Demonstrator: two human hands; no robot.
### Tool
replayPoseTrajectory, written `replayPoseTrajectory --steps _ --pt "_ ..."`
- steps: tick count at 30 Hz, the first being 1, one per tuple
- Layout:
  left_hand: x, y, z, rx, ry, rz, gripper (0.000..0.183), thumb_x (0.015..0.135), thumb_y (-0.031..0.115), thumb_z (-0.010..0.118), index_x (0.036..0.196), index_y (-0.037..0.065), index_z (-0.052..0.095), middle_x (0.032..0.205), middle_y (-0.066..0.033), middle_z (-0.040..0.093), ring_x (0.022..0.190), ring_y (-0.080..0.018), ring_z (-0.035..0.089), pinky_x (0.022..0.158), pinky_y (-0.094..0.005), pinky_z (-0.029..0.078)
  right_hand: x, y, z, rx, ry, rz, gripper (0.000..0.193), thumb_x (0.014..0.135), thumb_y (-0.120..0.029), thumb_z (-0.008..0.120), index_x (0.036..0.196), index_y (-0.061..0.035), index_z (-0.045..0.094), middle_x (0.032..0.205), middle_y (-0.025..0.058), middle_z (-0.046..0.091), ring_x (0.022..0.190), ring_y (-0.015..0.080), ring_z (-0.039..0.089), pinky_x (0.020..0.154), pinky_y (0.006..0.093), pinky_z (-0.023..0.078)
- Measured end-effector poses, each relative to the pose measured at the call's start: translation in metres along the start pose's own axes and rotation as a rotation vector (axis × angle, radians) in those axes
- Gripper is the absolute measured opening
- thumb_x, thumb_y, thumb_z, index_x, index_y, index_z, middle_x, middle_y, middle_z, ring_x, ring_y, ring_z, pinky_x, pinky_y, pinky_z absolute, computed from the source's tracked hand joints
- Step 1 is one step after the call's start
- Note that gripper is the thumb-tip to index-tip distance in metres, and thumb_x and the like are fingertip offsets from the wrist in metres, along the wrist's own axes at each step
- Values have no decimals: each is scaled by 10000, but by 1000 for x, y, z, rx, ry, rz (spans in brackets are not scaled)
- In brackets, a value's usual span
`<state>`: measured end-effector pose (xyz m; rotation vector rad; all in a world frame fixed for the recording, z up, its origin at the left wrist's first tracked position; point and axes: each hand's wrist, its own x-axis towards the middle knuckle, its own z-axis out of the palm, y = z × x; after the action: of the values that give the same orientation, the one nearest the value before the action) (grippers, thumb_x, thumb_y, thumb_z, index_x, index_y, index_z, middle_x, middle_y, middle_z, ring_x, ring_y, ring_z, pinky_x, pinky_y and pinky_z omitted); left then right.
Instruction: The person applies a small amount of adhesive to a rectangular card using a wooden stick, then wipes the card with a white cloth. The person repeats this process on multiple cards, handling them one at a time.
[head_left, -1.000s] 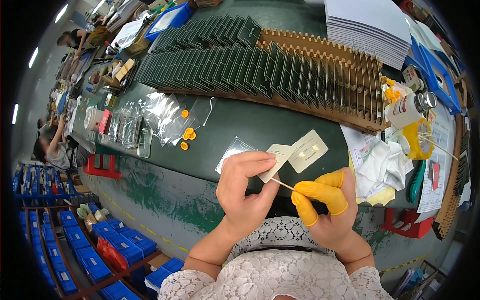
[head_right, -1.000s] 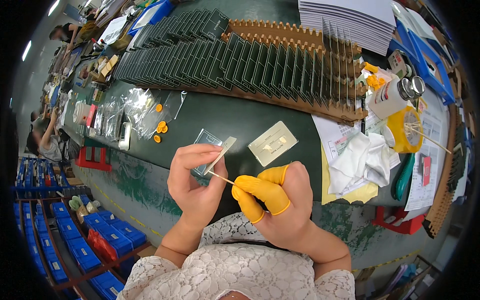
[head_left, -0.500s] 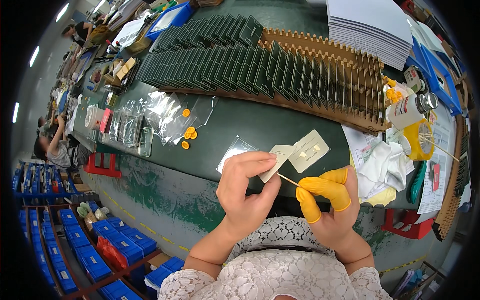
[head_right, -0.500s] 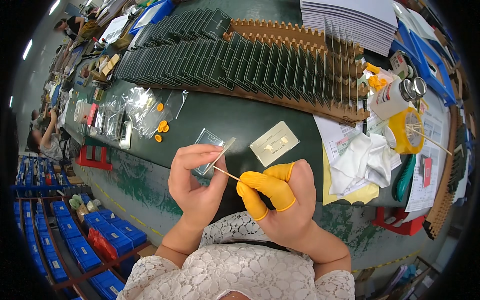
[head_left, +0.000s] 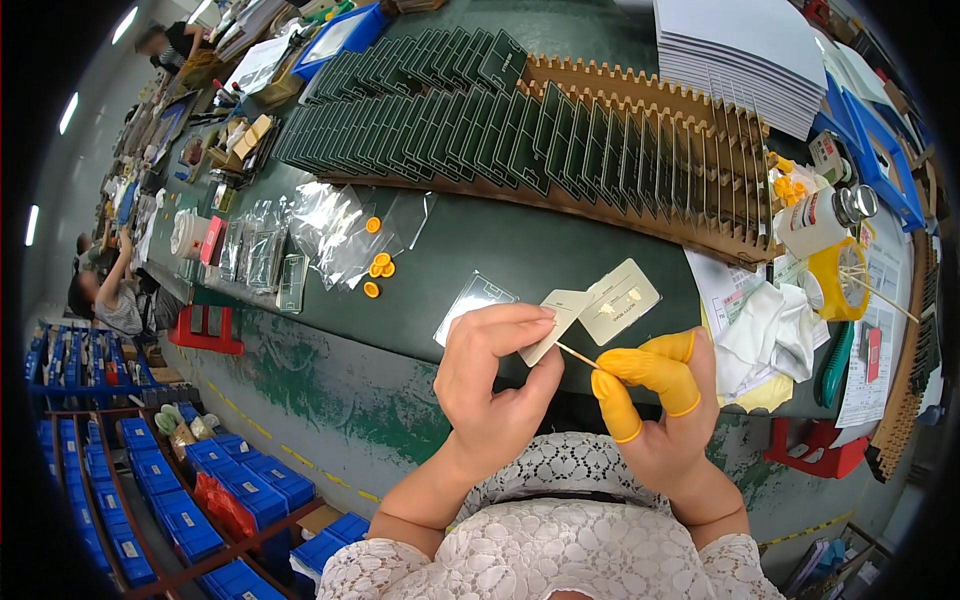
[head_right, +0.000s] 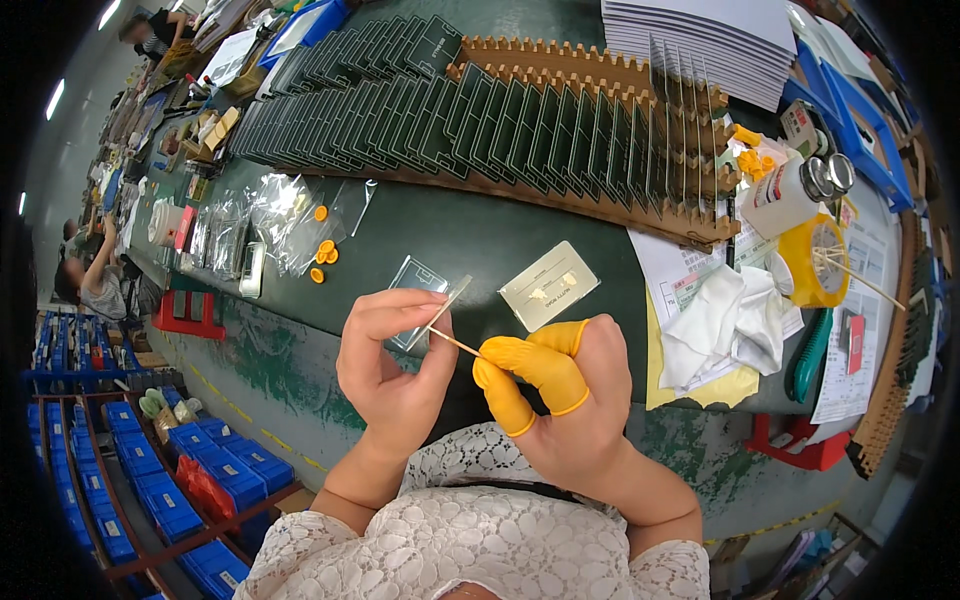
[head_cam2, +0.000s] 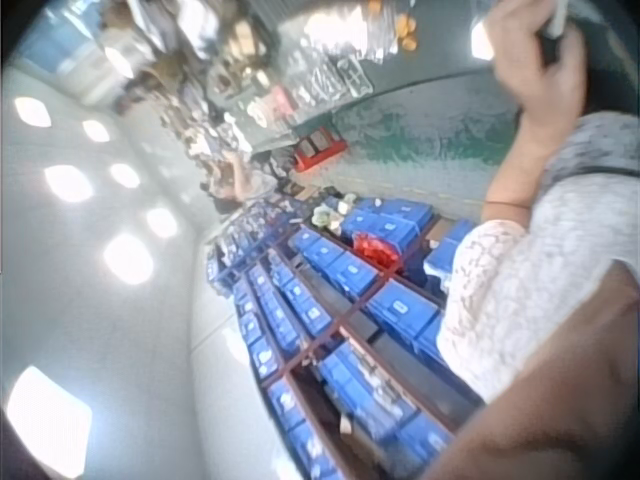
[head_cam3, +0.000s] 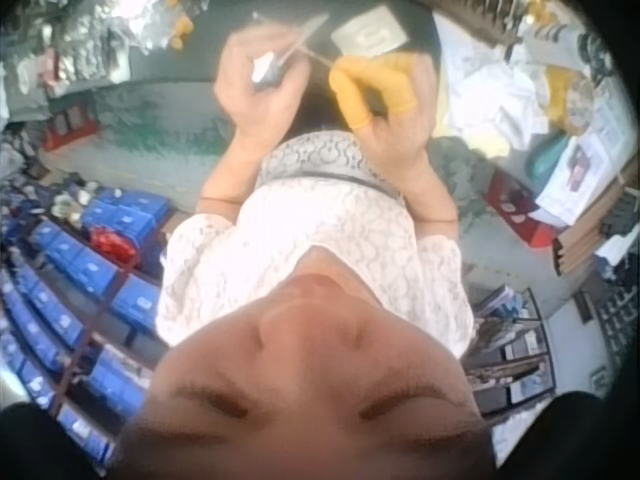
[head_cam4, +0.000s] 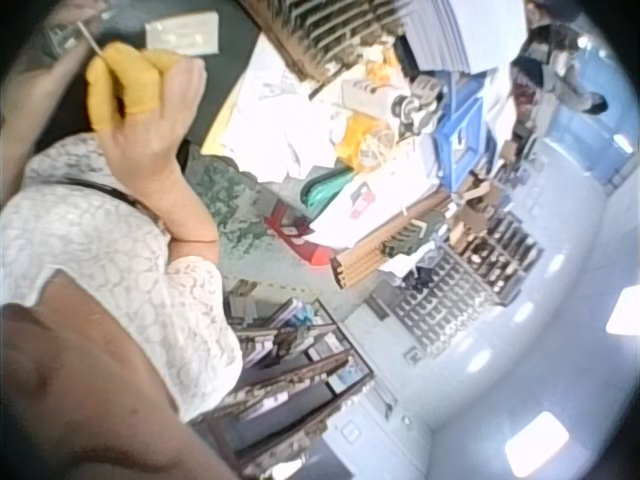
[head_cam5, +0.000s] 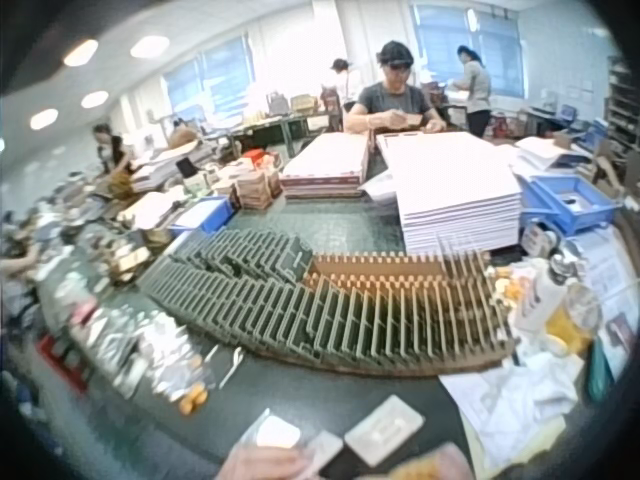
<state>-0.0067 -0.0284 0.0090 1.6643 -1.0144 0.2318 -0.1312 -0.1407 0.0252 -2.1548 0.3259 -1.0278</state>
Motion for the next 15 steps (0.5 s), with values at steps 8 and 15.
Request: replayPoseTrajectory --steps 8,15 --pt "-1 0 0 -1 2 -1 354 659 -107 727 972 40 649 993 -96 700 859 -227 650 739 -293 509 -2 -1 0 -22 5 18 325 705 -63 833 995 -89 689 838 60 566 709 242 486 605 346 372" --pt "2 3 -1 15 -13 -7 314 699 -146 711 941 31 618 962 -112 687 857 -205 658 765 -284 510 -1 -3 -1 -21 -31 15 328 696 -63 839 988 -90 691 835 59 567 714 243 490 602 344 373"
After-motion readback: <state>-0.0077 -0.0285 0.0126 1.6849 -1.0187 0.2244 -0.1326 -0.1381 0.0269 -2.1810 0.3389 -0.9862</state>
